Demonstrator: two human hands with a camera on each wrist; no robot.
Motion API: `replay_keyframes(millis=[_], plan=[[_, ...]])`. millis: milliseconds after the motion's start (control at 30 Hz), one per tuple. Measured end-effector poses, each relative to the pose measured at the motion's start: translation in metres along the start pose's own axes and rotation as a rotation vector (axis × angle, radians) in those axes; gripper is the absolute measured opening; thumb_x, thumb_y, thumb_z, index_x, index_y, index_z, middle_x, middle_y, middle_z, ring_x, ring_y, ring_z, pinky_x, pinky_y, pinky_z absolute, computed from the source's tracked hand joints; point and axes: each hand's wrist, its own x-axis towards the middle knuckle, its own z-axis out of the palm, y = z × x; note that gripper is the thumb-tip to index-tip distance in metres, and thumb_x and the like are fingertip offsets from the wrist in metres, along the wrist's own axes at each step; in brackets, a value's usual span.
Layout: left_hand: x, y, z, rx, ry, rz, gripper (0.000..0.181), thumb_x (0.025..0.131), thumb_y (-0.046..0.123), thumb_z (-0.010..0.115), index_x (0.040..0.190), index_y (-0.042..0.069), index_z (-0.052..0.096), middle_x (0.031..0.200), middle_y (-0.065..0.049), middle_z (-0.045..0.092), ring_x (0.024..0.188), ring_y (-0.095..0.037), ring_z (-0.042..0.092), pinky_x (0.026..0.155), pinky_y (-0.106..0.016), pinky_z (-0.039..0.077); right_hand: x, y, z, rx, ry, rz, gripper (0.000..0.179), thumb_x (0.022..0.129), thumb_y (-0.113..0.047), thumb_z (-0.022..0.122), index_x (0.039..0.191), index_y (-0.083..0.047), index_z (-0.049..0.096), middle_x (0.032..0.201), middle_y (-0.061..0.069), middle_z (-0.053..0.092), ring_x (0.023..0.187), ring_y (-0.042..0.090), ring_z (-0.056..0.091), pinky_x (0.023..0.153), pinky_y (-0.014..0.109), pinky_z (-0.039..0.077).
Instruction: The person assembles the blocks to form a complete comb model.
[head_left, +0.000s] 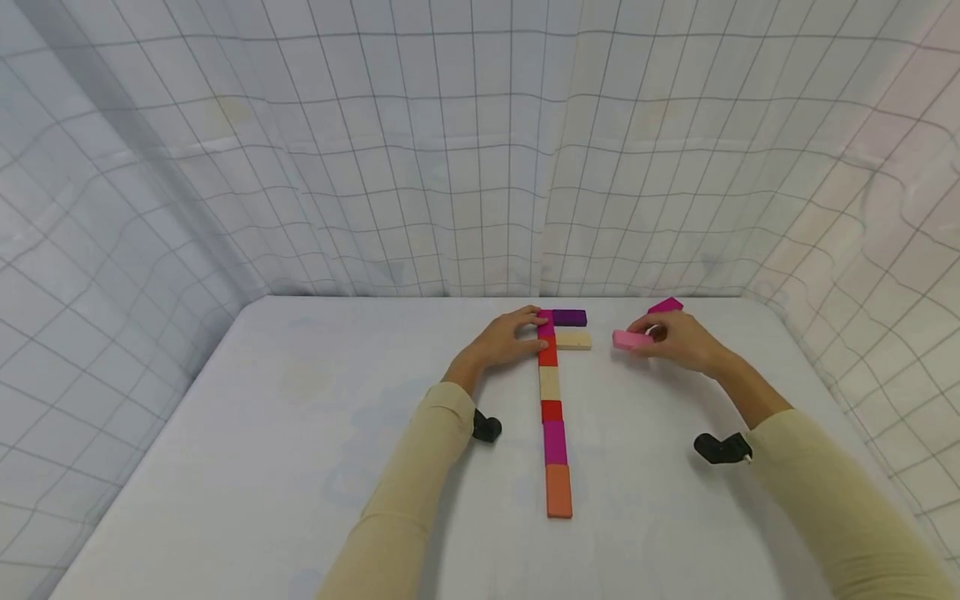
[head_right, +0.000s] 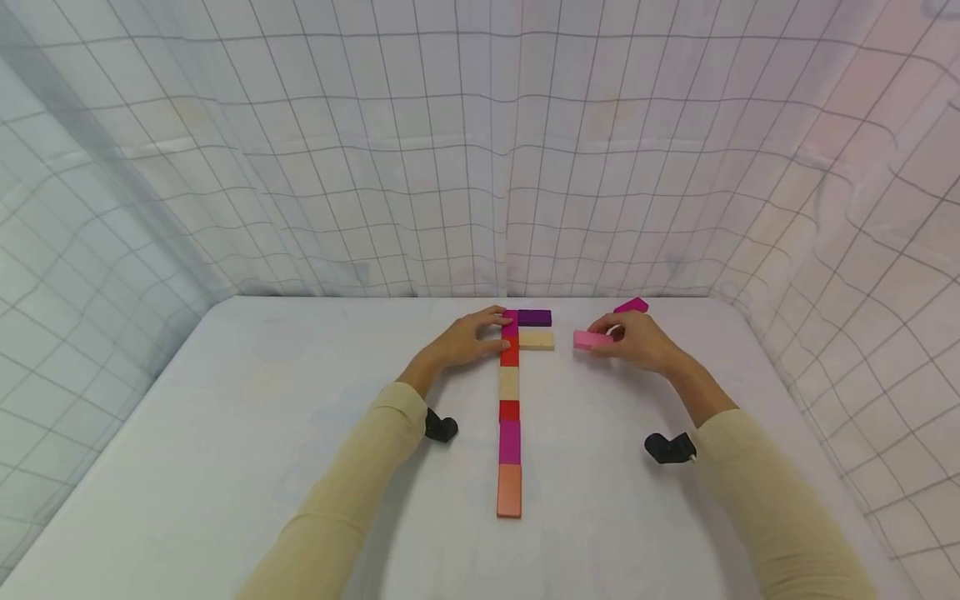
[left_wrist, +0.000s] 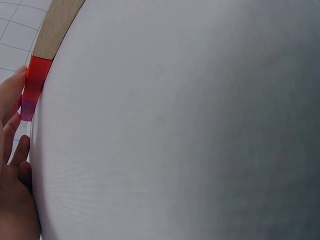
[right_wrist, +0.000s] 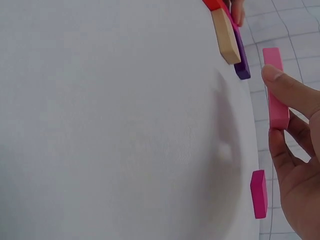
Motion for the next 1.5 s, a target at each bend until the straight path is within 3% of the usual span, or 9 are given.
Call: replay_keyframes(millis=[200,767,1067,1500], plan=[[0.003,-0.002,0.0,0.001,0.005,0.006,0.054,0.102,0.031,0.066,0.152,0.015,0.055,0.164,-0.003,0.037,0.152,-0.024,0.028,0.123,-0.041,0.022,0.007,-0.014,0.012,-0.007,0.009,-0.097,0.034,0.092,-0.015,0.081,0.122,-0.002,0.073,0.112,0.01,0.068,0.099,0.03,0.058,0.083,0.036,0.053],[-0.002,0.001,-0.001,0.003,-0.003,-0.009,0.053,0.102,0.03,0.066,0.152,0.015,0.055,0.164,-0.003,0.037,0.152,-0.024,0.028,0.123,-0.042,0.022,0.018,-0.037,0.051,-0.04,-0.05,-0.214,0.035,0.087,-0.018,0.085,0.117,-0.003,0.075,0.103,0.001,0.069,0.093,0.023,0.058,0.08,0.034,0.053],[-0.001,0.002,-0.001,-0.005,0.0,0.0,0.053,0.102,0.03,0.066,0.152,0.014,0.055,0.164,-0.004,0.037,0.152,-0.025,0.029,0.123,-0.043,0.023,0.021,-0.048,0.06,-0.074,-0.067,-0.205,0.033,0.088,-0.017,0.084,0.117,-0.003,0.075,0.107,0.005,0.07,0.094,0.024,0.059,0.082,0.038,0.054],[-0.001,0.0,-0.001,-0.006,0.002,-0.001,0.053,0.102,0.029,0.066,0.152,0.015,0.055,0.164,-0.003,0.038,0.151,-0.024,0.03,0.123,-0.043,0.024,0.021,-0.041,0.059,-0.091,-0.06,-0.173,0.035,0.089,-0.016,0.084,0.12,-0.002,0.074,0.106,0.005,0.071,0.099,0.024,0.065,0.09,0.043,0.058]])
